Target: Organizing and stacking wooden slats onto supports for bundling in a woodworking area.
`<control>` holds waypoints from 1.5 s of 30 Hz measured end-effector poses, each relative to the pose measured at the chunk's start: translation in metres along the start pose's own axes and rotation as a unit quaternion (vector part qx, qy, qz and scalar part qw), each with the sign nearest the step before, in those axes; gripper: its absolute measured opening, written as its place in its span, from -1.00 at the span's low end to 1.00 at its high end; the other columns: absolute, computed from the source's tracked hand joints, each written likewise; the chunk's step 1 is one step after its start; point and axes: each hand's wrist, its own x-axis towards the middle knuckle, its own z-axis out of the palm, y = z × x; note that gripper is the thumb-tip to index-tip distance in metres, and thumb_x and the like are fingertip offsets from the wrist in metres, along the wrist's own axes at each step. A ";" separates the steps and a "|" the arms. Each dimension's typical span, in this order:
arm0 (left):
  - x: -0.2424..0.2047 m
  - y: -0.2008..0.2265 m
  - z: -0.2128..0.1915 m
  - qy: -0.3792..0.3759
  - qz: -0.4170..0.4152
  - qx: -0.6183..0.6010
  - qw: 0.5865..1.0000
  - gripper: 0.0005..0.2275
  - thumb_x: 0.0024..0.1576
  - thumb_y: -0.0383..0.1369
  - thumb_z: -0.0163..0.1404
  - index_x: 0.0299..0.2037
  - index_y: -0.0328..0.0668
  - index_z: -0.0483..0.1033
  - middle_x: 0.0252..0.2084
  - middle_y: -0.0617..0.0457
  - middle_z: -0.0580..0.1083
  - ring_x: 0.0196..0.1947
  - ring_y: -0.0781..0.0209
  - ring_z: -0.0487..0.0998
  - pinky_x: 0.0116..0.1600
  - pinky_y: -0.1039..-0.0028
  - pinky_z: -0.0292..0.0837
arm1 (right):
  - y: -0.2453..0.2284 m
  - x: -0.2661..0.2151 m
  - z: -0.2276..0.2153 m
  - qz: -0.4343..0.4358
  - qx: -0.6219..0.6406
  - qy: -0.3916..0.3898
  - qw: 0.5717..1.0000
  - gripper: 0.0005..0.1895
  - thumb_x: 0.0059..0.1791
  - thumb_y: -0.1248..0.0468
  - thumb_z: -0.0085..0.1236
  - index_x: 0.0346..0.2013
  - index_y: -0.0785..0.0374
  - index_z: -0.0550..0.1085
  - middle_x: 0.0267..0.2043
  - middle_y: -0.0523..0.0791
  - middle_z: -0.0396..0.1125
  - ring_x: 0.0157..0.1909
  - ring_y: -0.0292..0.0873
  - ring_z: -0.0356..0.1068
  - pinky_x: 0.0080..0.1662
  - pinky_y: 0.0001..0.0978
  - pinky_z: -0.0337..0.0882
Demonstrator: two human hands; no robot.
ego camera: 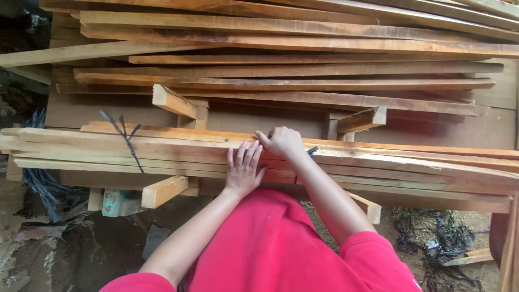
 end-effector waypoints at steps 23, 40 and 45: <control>0.079 -0.068 -0.072 -0.309 0.001 -0.076 0.948 -0.17 -0.21 0.04 0.32 0.32 0.06 0.29 0.21 0.12 0.41 0.26 0.07 0.38 0.32 0.04 0.13 | 0.029 0.002 0.033 -0.129 -0.083 -0.011 0.988 -0.13 -0.31 -0.43 0.15 0.02 0.11 0.36 0.07 -0.04 0.41 0.17 0.10 0.44 0.15 0.09 0.45; -0.067 -0.044 -0.060 -0.175 -0.546 -0.665 0.479 -0.38 0.23 0.09 0.03 0.14 -0.32 0.10 0.19 -0.32 0.08 0.28 -0.22 0.18 0.30 0.11 0.21 | 0.026 0.021 0.007 -0.081 -0.036 -0.083 0.993 -0.12 -0.33 -0.43 0.23 0.02 0.11 0.42 0.08 -0.02 0.45 0.23 0.02 0.42 0.19 -0.03 0.43; 0.012 -0.032 -0.097 -0.083 -0.573 -0.762 0.290 -0.10 0.20 0.14 0.00 0.54 -0.28 -0.19 0.59 -0.27 -0.22 0.56 -0.16 -0.11 0.58 0.05 -0.20 | 0.027 0.048 0.001 -0.078 -0.006 -0.130 0.988 -0.01 -0.34 -0.46 0.25 0.07 0.22 0.44 0.16 0.10 0.42 0.30 0.12 0.37 0.24 -0.01 0.37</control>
